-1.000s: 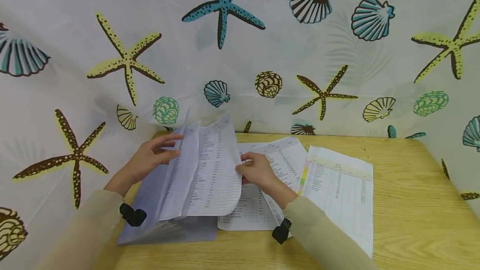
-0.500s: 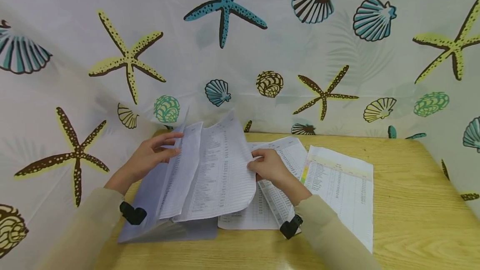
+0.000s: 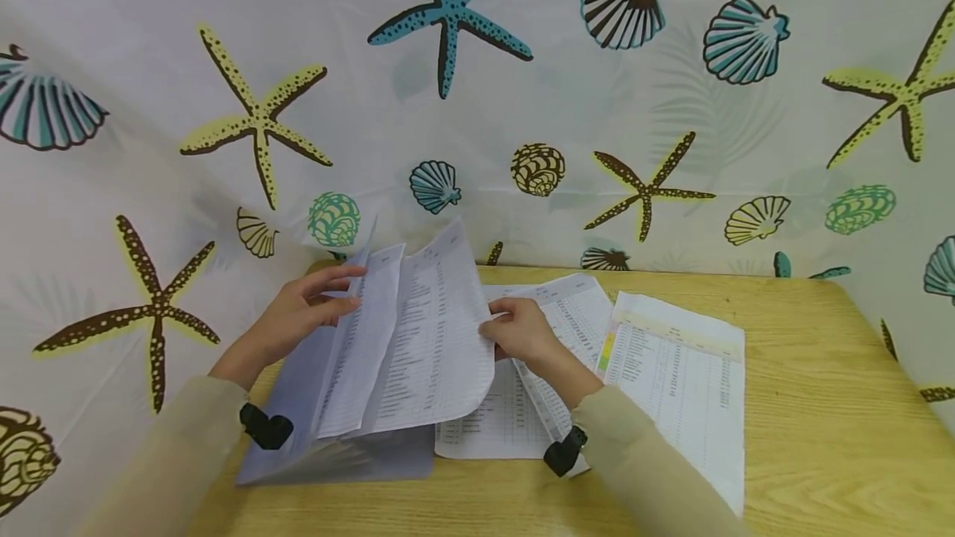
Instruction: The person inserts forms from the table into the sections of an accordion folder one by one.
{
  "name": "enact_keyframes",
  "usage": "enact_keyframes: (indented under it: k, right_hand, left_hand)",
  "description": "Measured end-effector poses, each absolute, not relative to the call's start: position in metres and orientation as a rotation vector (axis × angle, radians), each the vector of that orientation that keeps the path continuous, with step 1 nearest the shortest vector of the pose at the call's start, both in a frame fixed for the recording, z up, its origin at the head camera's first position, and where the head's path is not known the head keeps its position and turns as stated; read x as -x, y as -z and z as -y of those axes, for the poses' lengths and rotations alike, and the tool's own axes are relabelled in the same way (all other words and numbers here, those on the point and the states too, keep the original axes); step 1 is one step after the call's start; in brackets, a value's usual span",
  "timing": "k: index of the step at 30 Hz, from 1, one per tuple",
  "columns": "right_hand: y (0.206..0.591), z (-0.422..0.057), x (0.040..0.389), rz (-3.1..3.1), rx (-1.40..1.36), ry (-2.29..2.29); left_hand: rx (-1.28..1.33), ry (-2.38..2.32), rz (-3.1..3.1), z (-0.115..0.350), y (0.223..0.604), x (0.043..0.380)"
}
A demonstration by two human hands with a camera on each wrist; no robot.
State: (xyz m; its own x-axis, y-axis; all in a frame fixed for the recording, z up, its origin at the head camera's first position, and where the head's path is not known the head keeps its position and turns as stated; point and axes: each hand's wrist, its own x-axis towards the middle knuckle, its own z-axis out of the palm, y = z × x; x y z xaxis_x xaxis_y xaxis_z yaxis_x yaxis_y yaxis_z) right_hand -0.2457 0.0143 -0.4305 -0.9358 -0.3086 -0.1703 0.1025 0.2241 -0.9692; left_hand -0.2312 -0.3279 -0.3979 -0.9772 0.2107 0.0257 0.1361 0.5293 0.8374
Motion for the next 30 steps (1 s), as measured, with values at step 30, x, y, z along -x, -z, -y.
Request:
enact_keyframes:
  k: [30]
  right_hand:
    - [0.445, 0.016, 0.236, -2.025, 0.147, 1.827]
  left_hand:
    - [-0.306, -1.46, -2.687, 0.329, 0.398, 0.23]
